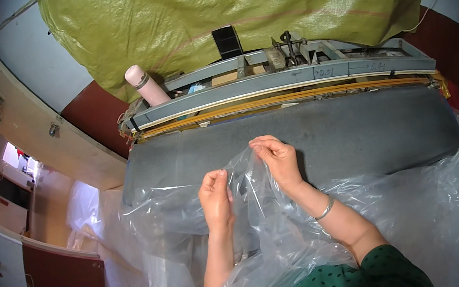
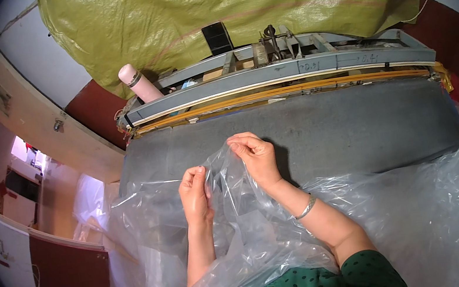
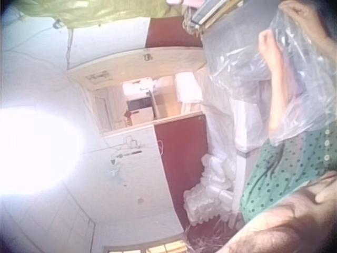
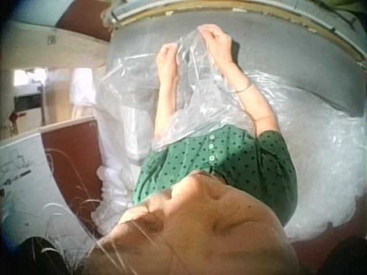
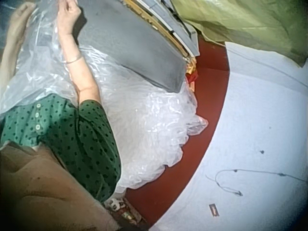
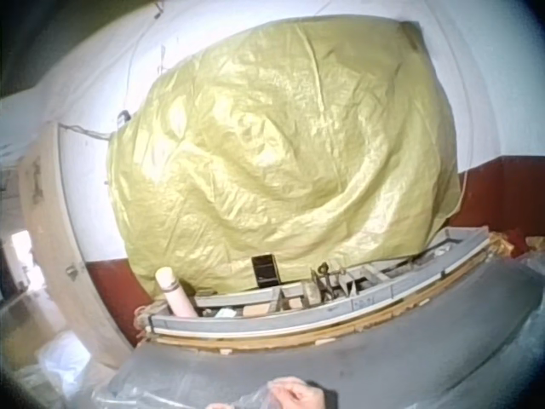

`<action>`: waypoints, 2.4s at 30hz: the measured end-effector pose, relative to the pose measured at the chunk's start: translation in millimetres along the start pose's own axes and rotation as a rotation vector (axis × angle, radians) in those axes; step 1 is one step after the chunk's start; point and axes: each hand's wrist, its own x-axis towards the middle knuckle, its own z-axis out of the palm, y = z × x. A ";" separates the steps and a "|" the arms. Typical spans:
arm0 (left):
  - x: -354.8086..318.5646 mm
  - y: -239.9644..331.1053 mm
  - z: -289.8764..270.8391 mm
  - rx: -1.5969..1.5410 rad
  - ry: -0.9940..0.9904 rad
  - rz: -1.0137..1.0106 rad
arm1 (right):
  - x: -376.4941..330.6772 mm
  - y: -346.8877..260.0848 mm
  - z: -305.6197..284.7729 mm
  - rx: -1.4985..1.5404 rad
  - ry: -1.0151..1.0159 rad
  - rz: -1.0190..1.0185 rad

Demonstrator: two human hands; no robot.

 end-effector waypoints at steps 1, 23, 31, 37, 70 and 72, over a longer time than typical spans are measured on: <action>0.8 -2.3 -4.2 0.007 -0.008 0.015 | 0.3 -0.6 -1.0 -0.009 -0.016 -0.002; -18.5 12.9 -4.9 0.761 -0.631 0.248 | 20.0 -29.1 -74.9 -0.421 0.209 0.145; -35.4 -51.8 -91.0 1.048 -0.955 0.134 | -25.0 -156.7 -552.7 -1.616 0.676 -0.631; -34.9 -71.2 -294.8 1.409 -0.719 -0.245 | -187.8 -293.8 -652.0 -1.772 1.334 0.458; 329.7 -13.4 -305.6 1.460 0.151 0.492 | -46.7 -244.8 -719.3 -2.212 1.013 0.186; 330.2 -28.8 -227.0 1.434 0.261 0.630 | -78.3 -266.2 -722.9 -2.387 0.906 0.115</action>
